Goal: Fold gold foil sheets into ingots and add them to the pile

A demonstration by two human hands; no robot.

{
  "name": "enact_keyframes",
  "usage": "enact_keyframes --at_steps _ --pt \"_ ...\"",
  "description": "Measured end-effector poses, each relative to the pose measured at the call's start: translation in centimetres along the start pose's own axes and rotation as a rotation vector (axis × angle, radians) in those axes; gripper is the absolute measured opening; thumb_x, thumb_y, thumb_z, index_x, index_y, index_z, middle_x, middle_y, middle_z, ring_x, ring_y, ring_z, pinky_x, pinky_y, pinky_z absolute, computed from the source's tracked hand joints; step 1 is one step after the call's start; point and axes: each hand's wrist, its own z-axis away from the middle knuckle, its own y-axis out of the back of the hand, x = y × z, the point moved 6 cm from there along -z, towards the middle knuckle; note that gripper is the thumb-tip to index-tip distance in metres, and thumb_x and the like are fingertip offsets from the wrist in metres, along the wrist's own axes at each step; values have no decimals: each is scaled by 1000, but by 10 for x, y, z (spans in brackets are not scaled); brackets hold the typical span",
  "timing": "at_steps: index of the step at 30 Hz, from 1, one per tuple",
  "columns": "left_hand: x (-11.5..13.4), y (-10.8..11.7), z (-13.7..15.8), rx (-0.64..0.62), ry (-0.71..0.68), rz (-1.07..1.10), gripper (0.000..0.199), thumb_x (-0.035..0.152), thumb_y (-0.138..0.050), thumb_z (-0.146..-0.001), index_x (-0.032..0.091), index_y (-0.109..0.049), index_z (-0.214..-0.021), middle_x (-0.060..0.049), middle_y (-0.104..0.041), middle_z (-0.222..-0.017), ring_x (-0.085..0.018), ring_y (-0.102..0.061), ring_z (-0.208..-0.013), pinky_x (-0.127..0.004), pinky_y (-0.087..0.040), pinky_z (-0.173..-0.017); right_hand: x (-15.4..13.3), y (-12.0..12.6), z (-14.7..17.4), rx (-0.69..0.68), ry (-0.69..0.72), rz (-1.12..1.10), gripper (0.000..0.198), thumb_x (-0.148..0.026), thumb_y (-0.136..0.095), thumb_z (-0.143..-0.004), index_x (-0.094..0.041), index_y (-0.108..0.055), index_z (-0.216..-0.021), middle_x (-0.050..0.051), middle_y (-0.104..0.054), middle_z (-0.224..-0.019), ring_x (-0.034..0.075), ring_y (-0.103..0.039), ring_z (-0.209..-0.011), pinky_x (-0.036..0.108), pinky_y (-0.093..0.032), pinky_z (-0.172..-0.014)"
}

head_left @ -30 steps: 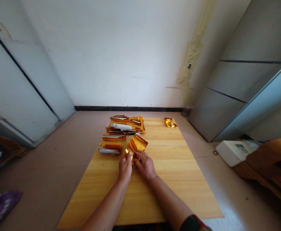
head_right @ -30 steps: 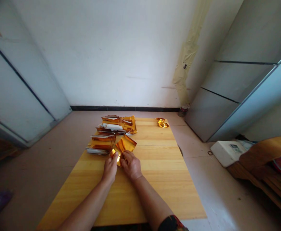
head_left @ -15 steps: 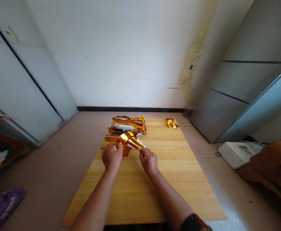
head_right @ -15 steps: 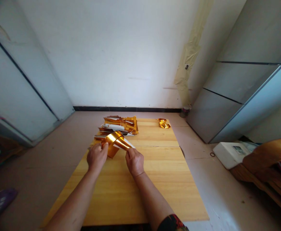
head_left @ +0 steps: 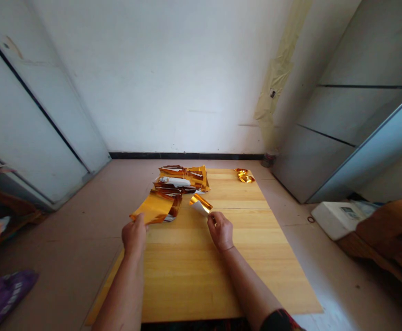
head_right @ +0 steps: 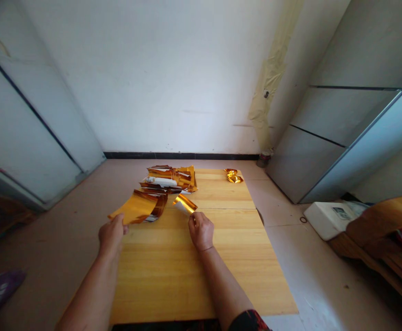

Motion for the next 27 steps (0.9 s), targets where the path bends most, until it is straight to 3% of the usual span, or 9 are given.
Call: enact_keyframes --at_steps 3,6,12,17,21,23,27 --pt "-7 -10 1 -61 70 92 44 50 -46 -71 22 -41 -37 -1 -42 -34 -16 -44 -40 -29 -38 -49 0 0 1 2 9 3 20 -22 -43 -85 -19 -61 -76 2 -62 -69 11 -55 -58 19 -38 -57" --pt "0 -19 7 -113 44 113 46 50 -46 -72 22 -40 -36 0 -41 -33 -15 -42 -38 -28 -36 -48 -1 1 1 -8 21 3 19 -22 -44 -85 -18 -61 -76 2 -62 -69 11 -55 -59 19 -38 -57" --pt "21 -32 12 -193 -20 -28 57 60 -36 -77 23 -42 -34 -3 -46 -34 -18 -45 -39 -29 -33 -48 -5 -3 8 -45 73 7 19 -21 -44 -86 -19 -61 -77 2 -62 -70 11 -56 -60 19 -38 -58" --pt "21 -27 5 -218 -22 -283 55 60 -39 -76 23 -43 -35 -6 -48 -37 -21 -44 -42 -29 -28 -47 -10 -5 13 -101 147 47 20 -18 -44 -87 -19 -61 -76 3 -63 -74 11 -56 -66 18 -38 -63" --pt "10 -20 12 -210 15 -168 58 56 -31 -81 23 -38 -34 -5 -45 -34 -19 -45 -40 -28 -30 -47 -8 -5 15 -115 141 137 21 -17 -45 -86 -19 -61 -72 3 -62 -70 11 -54 -65 19 -36 -63" --pt "13 -25 29 -251 -47 -90 59 56 -28 -83 22 -38 -35 -2 -42 -34 -17 -44 -39 -27 -31 -47 -4 -7 16 -135 115 161 21 -17 -46 -86 -19 -61 -71 3 -61 -68 11 -54 -64 19 -36 -62" --pt "40 -59 80 -478 -348 12 39 52 -53 -71 18 -54 -51 2 -49 -46 -13 -47 -49 -23 -35 -50 6 -10 18 -182 22 91 19 -18 -46 -83 -19 -60 -70 3 -62 -71 12 -56 -66 20 -36 -62"
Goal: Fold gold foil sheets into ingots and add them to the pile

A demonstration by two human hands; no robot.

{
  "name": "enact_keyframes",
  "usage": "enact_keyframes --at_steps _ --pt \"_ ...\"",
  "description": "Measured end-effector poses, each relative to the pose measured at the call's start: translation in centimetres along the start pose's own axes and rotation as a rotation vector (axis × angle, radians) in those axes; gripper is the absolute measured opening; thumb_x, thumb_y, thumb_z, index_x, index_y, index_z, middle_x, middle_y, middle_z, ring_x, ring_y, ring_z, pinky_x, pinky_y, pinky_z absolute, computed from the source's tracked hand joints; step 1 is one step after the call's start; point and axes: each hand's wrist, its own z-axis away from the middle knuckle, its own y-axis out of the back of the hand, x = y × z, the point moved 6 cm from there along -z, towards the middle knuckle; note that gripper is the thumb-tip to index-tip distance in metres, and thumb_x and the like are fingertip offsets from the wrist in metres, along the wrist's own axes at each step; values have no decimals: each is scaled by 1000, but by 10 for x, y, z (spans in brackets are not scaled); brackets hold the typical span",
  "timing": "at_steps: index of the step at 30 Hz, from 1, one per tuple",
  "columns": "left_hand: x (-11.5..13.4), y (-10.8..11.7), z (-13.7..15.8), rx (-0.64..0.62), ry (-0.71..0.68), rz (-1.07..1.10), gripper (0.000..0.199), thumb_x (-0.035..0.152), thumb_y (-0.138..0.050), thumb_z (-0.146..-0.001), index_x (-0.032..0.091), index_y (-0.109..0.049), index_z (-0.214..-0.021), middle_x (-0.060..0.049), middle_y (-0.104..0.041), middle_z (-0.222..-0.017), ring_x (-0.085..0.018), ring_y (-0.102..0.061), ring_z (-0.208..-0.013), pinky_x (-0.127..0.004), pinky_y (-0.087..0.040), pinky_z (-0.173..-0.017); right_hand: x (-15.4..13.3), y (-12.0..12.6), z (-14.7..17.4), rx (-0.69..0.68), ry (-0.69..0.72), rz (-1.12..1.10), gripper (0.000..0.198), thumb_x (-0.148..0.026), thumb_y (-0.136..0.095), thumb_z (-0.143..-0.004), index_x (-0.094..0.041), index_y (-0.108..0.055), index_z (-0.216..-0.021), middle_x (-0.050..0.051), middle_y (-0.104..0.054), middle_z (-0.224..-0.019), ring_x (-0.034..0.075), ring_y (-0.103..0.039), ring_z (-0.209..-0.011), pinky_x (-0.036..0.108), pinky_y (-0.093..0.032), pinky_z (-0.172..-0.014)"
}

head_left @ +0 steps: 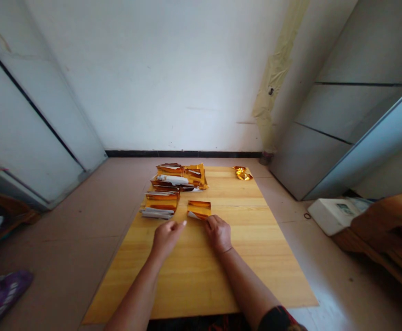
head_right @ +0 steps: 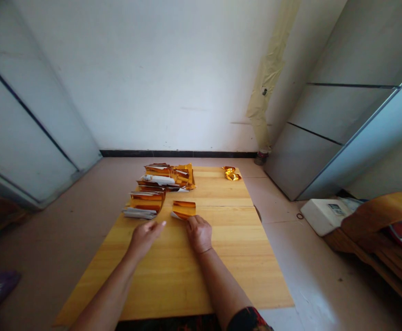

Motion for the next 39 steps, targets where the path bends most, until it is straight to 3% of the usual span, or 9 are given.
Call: enact_keyframes --at_steps 2,5,7,11,20,24,31,35,39 --pt "14 -22 3 -27 -111 118 27 39 -61 -65 17 -65 -80 1 -61 -69 -12 -52 -58 -23 -41 -57 7 0 0 -11 -90 -137 16 -22 -46 -82 -19 -58 -73 3 -63 -72 13 -57 -66 20 -38 -61" --pt "14 -40 -2 56 -54 237 49 28 -59 -65 15 -57 -112 -5 -64 -92 -11 -55 -60 -26 -47 -61 21 -3 0 2 -362 -498 13 -32 -47 -81 -20 -52 -77 -1 -62 -64 13 -58 -58 21 -40 -55" --pt "19 -53 -5 7 -94 306 50 23 -54 -70 15 -53 -119 -9 -64 -102 -16 -62 -77 -30 -51 -70 28 -7 2 38 -588 -791 18 -39 -49 -77 -21 -47 -79 -3 -60 -58 14 -58 -52 22 -41 -49" --pt "41 -82 0 -189 -426 211 61 3 -46 -65 22 -54 -122 -6 -54 -130 -18 -49 -120 -37 -40 -103 26 -19 9 80 -924 -1245 29 -41 -59 -65 -21 -44 -79 -4 -61 -58 12 -57 -44 19 -36 -38" --pt "45 -106 8 -115 -583 -33 47 5 -48 -71 21 -61 -114 -8 -59 -122 -22 -54 -113 -42 -44 -99 11 -15 32 -22 -1042 -1385 25 -35 -63 -57 -17 -52 -70 -4 -55 -49 8 -45 -37 17 -25 -33" --pt "50 -90 4 8 -469 -33 43 6 -49 -70 18 -63 -109 -10 -62 -115 -23 -55 -108 -39 -44 -95 16 -3 28 7 -946 -1378 16 -22 -61 -52 -16 -56 -67 -3 -58 -55 10 -50 -49 20 -36 -44" --pt "30 -77 -16 -23 -1 68 36 19 -54 -71 20 -60 -107 -5 -68 -85 -18 -63 -75 -25 -47 -65 9 -4 24 -71 -866 -1618 25 -16 -68 -49 -14 -63 -73 2 -67 -74 15 -59 -69 25 -47 -66" --pt "23 -77 -20 -30 226 242 32 23 -53 -69 20 -59 -101 1 -62 -62 -13 -55 -46 -19 -36 -41 13 -8 34 -68 -941 -1508 31 -20 -74 -50 -14 -64 -79 2 -67 -73 13 -58 -61 23 -49 -55" --pt "24 -85 -19 -71 395 574 19 28 -49 -72 18 -55 -87 4 -53 -50 -10 -49 -38 -17 -32 -37 23 -8 42 -77 -1044 -1324 28 -25 -72 -54 -13 -61 -76 -2 -60 -55 8 -50 -42 19 -44 -39"
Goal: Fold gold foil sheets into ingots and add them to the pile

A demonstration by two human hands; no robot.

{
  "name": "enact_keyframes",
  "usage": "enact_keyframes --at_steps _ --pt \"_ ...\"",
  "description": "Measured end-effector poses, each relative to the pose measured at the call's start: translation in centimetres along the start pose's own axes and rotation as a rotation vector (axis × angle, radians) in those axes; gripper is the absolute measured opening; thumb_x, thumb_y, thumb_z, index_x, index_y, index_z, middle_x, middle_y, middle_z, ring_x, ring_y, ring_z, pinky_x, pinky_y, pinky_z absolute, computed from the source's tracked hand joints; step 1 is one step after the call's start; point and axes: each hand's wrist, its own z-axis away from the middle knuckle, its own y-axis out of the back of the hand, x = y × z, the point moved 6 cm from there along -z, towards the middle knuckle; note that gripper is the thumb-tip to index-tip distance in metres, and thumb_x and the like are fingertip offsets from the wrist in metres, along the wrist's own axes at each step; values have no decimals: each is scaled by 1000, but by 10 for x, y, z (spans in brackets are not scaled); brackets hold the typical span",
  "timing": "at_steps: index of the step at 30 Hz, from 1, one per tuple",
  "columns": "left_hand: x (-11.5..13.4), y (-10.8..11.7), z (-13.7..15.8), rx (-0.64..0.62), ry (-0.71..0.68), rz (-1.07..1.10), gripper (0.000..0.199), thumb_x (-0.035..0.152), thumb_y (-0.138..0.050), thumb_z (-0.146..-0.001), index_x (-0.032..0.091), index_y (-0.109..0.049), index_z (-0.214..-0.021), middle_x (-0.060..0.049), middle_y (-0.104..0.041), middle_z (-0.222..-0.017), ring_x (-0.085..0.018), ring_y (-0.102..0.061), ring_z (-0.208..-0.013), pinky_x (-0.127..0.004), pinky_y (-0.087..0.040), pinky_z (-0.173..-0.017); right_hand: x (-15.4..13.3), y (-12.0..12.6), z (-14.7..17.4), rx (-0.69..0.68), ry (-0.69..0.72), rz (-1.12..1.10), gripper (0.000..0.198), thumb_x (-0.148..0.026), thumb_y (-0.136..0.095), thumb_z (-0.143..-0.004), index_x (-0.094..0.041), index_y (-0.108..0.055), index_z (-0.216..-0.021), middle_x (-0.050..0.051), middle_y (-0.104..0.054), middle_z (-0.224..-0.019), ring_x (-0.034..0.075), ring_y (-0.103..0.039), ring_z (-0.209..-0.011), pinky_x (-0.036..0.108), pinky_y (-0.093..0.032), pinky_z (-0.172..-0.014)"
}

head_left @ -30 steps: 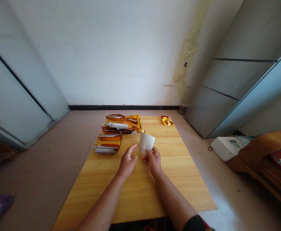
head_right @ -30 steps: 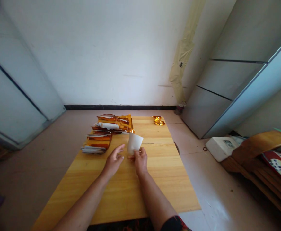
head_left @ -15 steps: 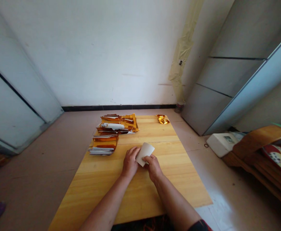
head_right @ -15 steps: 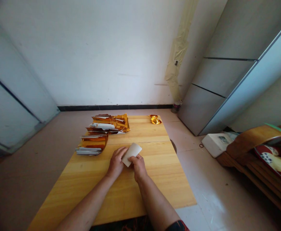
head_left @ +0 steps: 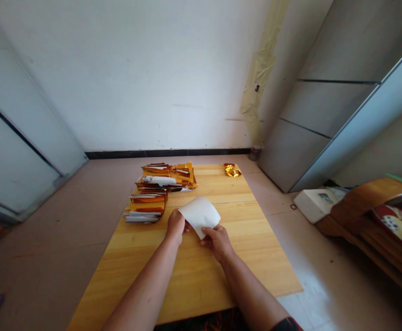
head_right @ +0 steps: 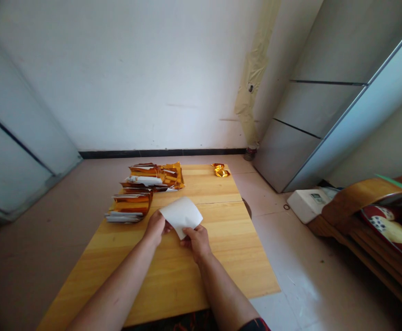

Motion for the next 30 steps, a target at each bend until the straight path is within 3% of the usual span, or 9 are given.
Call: enact_keyframes --at_steps 5,10,13,16,19,23,26,28,30 --pt "-3 -8 1 -80 124 353 23 38 -43 -78 17 -53 -82 0 -61 -62 -11 -57 -50 -23 -45 -49 0 5 0 72 -53 43 25 -24 -69 -60 -12 -57 -78 -1 -59 -50 10 -55 -41 19 -48 -38" --pt "6 -12 6 -160 -50 367 43 52 -50 -74 15 -55 -96 -5 -66 -77 -15 -63 -64 -25 -48 -57 -2 1 3 93 -91 -11 25 -21 -70 -63 -13 -55 -81 -1 -60 -52 10 -56 -40 18 -49 -39" --pt "8 -13 8 -156 -175 259 62 32 -71 -60 13 -50 -115 -5 -68 -85 -16 -64 -72 -25 -48 -66 2 -8 6 49 -140 -28 23 -20 -69 -66 -13 -54 -80 -1 -60 -52 10 -56 -40 18 -48 -37" --pt "3 -10 4 -118 -165 249 83 16 -66 -58 14 -33 -134 -3 -68 -82 -14 -63 -72 -24 -47 -69 11 -17 16 8 -207 -32 16 -21 -65 -70 -13 -53 -77 -2 -58 -49 10 -56 -39 17 -46 -36" --pt "-2 -5 -2 -131 -103 176 89 10 -57 -59 15 -21 -141 1 -66 -73 -12 -61 -60 -22 -47 -61 24 -23 35 -111 -315 0 16 -26 -60 -75 -12 -54 -71 2 -63 -56 9 -56 -40 16 -46 -37" --pt "-2 -3 -7 -251 -149 -129 67 4 -50 -57 13 -51 -124 -2 -68 -79 -15 -63 -67 -25 -49 -64 31 -28 70 -530 -471 282 25 -36 -59 -73 -11 -57 -68 6 -65 -60 12 -59 -43 19 -45 -36" --pt "2 2 -7 -200 -306 -396 56 0 -46 -55 15 -64 -106 -6 -68 -102 -20 -62 -94 -30 -48 -84 7 -25 72 -634 -292 488 21 -36 -60 -73 -15 -57 -72 2 -64 -62 12 -59 -46 20 -45 -41" --pt "4 2 -5 -176 -421 -514 61 -2 -46 -54 18 -63 -109 -6 -64 -112 -21 -58 -105 -32 -45 -93 -23 -18 56 -460 28 731 20 -33 -51 -79 -16 -58 -72 2 -63 -60 13 -59 -50 23 -47 -48" --pt "2 -1 1 -189 -526 -600 67 -3 -46 -54 18 -59 -117 -7 -61 -118 -21 -55 -111 -34 -42 -99 -52 -16 43 -213 420 1076 14 -25 -51 -80 -17 -63 -81 8 -68 -81 19 -64 -77 31 -50 -70"
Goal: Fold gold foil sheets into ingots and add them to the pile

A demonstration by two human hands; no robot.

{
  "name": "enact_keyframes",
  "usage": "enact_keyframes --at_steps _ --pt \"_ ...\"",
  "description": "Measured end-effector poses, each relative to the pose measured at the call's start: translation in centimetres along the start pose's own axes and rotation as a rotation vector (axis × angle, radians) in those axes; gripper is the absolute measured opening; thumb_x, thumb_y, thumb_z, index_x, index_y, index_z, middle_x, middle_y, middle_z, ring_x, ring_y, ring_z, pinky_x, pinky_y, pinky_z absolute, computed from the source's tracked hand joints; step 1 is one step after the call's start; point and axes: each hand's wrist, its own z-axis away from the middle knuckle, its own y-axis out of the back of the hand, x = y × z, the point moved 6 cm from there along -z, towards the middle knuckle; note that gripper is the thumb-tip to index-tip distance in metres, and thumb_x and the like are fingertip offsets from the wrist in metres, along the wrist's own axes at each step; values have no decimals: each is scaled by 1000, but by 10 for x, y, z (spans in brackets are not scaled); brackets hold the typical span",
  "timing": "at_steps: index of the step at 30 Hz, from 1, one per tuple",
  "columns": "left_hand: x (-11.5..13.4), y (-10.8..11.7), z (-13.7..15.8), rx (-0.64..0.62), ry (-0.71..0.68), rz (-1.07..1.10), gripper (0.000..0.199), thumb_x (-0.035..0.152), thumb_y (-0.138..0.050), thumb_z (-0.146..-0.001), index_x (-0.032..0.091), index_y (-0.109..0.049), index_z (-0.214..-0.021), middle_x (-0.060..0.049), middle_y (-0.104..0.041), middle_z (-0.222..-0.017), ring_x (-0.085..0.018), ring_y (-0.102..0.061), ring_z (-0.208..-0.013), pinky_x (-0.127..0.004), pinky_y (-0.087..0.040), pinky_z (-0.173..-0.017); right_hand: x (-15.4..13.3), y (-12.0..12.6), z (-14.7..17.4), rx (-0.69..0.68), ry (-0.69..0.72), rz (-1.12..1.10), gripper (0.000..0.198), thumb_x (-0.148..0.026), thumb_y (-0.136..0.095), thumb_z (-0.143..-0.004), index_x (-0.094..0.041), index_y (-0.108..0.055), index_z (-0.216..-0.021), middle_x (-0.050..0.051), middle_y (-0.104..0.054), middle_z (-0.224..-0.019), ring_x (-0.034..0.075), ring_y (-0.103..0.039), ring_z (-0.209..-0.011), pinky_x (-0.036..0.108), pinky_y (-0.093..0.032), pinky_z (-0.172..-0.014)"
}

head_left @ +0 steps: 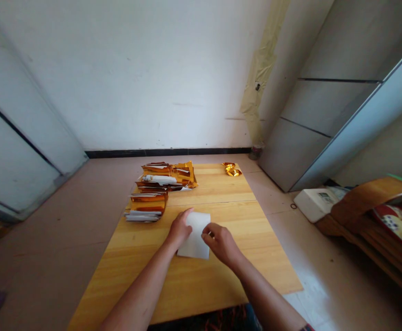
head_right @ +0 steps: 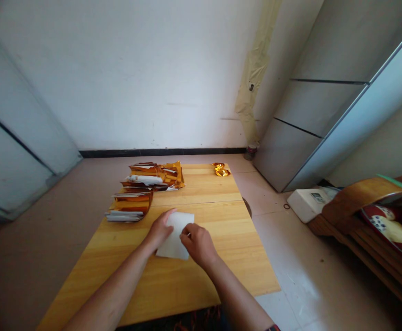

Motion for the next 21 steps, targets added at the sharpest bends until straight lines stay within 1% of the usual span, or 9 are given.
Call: enact_keyframes --at_steps 1,2,4,7,10,12,15,18,21 --pt "2 -3 3 -2 -45 -45 68 -4 -46 -55 18 -57 -118 -8 -60 -118 -21 -55 -111 -34 -41 -100 -3 5 -5 92 83 180 18 -23 -52 -80 -17 -64 -92 11 -67 -99 23 -61 -94 37 -47 -83" --pt "3 -5 7 2 -89 -88 66 -4 -46 -57 18 -57 -119 -8 -60 -117 -21 -55 -111 -35 -41 -100 -3 2 -9 119 145 322 25 -21 -52 -81 -18 -63 -103 13 -62 -116 25 -54 -109 40 -42 -92" --pt "6 -7 15 42 -137 -168 65 -3 -45 -61 20 -54 -121 -7 -59 -116 -20 -54 -111 -35 -41 -100 5 -12 -13 86 185 520 39 -26 -54 -82 -20 -56 -120 13 -48 -135 27 -40 -126 44 -33 -102" --pt "9 -4 26 136 -159 -298 60 0 -47 -68 22 -52 -123 -9 -54 -121 -21 -51 -115 -35 -41 -99 23 -34 -10 27 173 657 55 -39 -55 -83 -22 -45 -133 11 -38 -143 30 -31 -132 52 -19 -108" --pt "14 6 35 223 -239 -390 53 4 -52 -70 23 -56 -119 -9 -45 -134 -26 -44 -121 -40 -39 -102 33 -40 -9 3 215 706 59 -46 -50 -85 -26 -38 -139 8 -31 -147 29 -25 -135 56 -10 -109" --pt "17 8 39 183 -327 -423 47 4 -52 -70 23 -62 -112 -9 -46 -135 -27 -44 -121 -42 -37 -103 37 -35 -13 -22 236 714 59 -49 -48 -86 -28 -35 -139 6 -29 -148 28 -23 -136 58 -8 -108" --pt "17 4 45 13 -445 -405 38 5 -49 -74 25 -68 -100 -7 -59 -121 -25 -50 -115 -43 -39 -99 39 -22 -24 -50 244 724 58 -50 -46 -86 -30 -35 -140 6 -29 -148 28 -21 -137 58 -8 -108" --pt "18 3 52 -90 -483 -374 29 19 -58 -75 26 -68 -101 -7 -61 -118 -24 -52 -112 -45 -38 -99 41 -13 -33 -63 240 738 59 -50 -46 -86 -30 -34 -140 6 -30 -148 28 -21 -137 57 -9 -108" --pt "20 4 55 -144 -476 -376 38 29 -70 -67 26 -67 -105 -8 -58 -124 -26 -51 -115 -45 -35 -101 41 -10 -37 -81 240 740 59 -49 -46 -87 -30 -33 -140 6 -30 -148 27 -21 -136 57 -10 -107"
